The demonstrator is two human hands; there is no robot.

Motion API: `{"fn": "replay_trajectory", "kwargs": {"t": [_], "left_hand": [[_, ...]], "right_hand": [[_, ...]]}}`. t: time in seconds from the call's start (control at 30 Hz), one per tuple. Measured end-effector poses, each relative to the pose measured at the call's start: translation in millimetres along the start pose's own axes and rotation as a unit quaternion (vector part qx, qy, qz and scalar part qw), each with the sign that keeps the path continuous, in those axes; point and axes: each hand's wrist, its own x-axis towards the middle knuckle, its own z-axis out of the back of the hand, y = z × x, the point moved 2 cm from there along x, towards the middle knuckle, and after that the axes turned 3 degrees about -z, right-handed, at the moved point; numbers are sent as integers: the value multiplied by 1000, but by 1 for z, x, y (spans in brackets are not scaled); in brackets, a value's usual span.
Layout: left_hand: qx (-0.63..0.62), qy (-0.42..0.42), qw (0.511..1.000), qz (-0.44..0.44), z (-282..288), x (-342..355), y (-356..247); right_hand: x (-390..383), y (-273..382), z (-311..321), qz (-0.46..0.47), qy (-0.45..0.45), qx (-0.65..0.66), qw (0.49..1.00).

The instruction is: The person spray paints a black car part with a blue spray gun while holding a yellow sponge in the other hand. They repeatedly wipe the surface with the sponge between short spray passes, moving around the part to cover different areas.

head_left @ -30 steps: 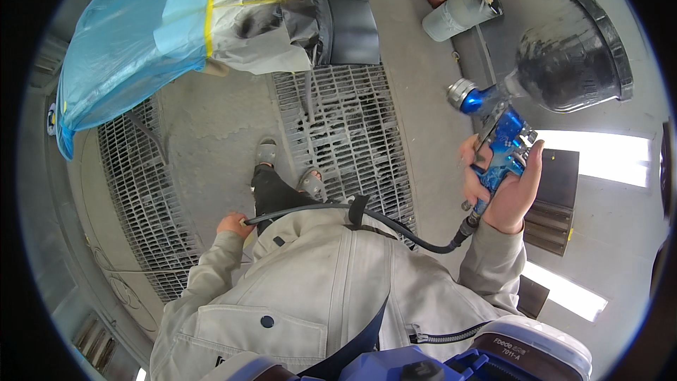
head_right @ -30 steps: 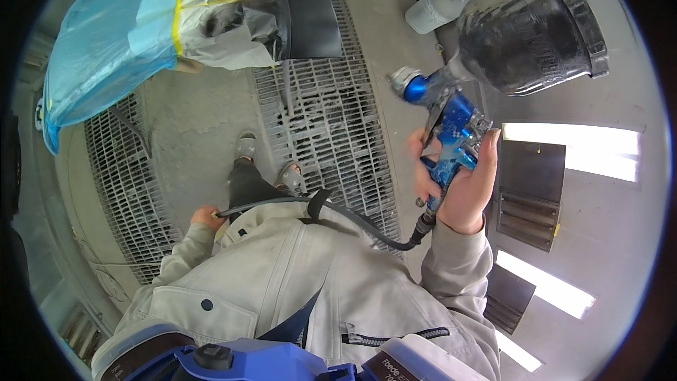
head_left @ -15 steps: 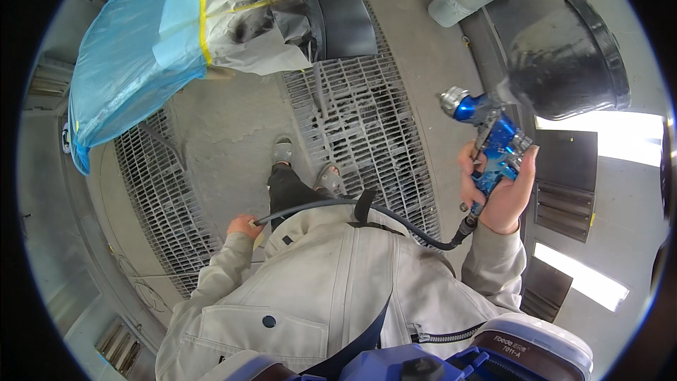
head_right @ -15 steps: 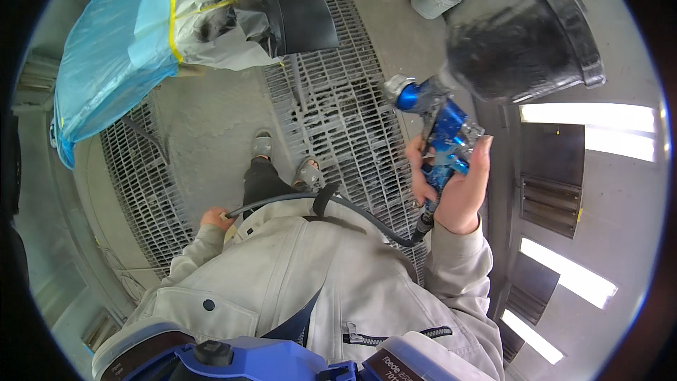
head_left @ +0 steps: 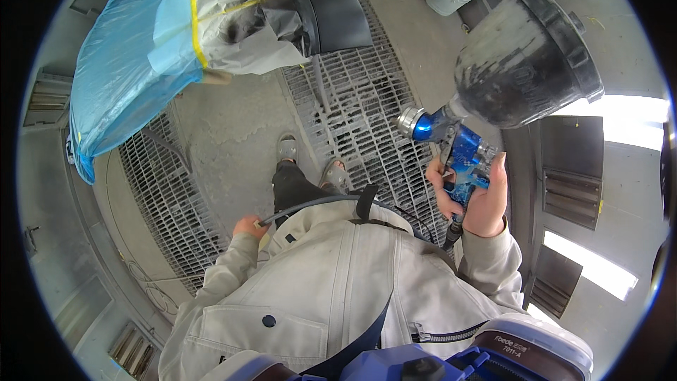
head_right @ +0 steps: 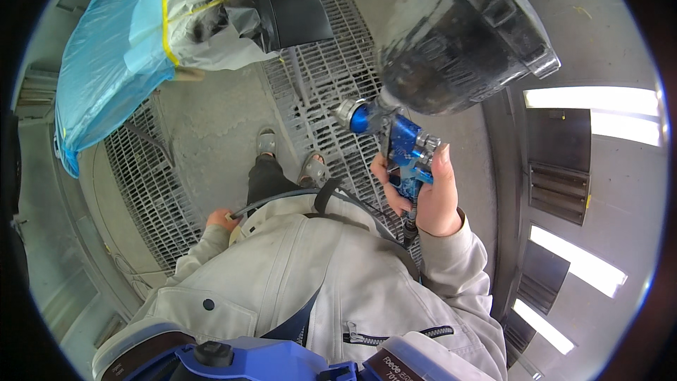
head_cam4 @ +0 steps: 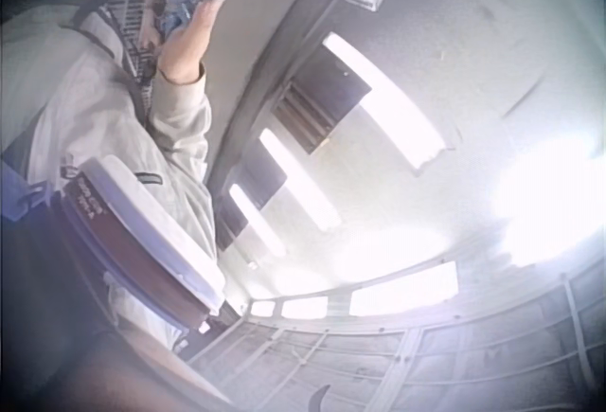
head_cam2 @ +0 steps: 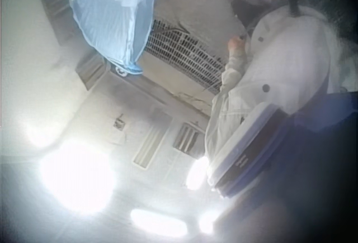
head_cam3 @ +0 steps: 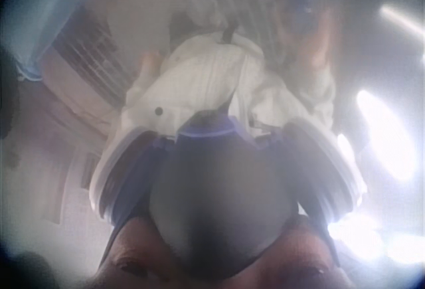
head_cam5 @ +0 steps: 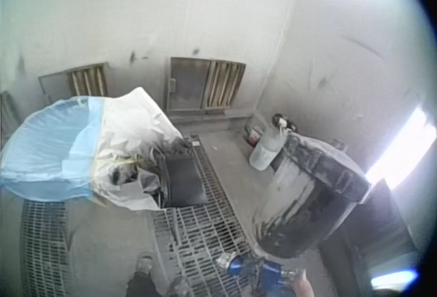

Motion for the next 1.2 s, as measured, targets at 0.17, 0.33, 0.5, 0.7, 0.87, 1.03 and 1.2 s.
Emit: {"fn": "replay_trajectory", "kwargs": {"t": [0.17, 0.33, 0.5, 0.7, 0.87, 1.03, 1.2], "left_hand": [[-32, 18, 999, 27, -7, -7, 6], [-4, 15, 1000, 19, -7, -4, 7], [-7, -16, 1000, -6, -1, -1, 10], [-5, 0, 1000, 17, 3, 4, 7], [8, 12, 999, 30, 9, 1, 8], [-15, -11, 1000, -18, 17, 1, 2], [-23, -1, 1000, -15, 27, 10, -11]], "right_hand": [[4, -5, 2, -4, 38, 15, 999], [9, -13, 6, -7, 32, 7, 999], [12, -28, 5, 50, -93, -43, 993], [12, -47, 4, 40, -53, 4, 998], [16, -41, 27, 47, -38, 25, 998], [6, -24, 41, 113, -162, 51, 979], [0, -17, 35, 116, -186, 64, 974]]}}
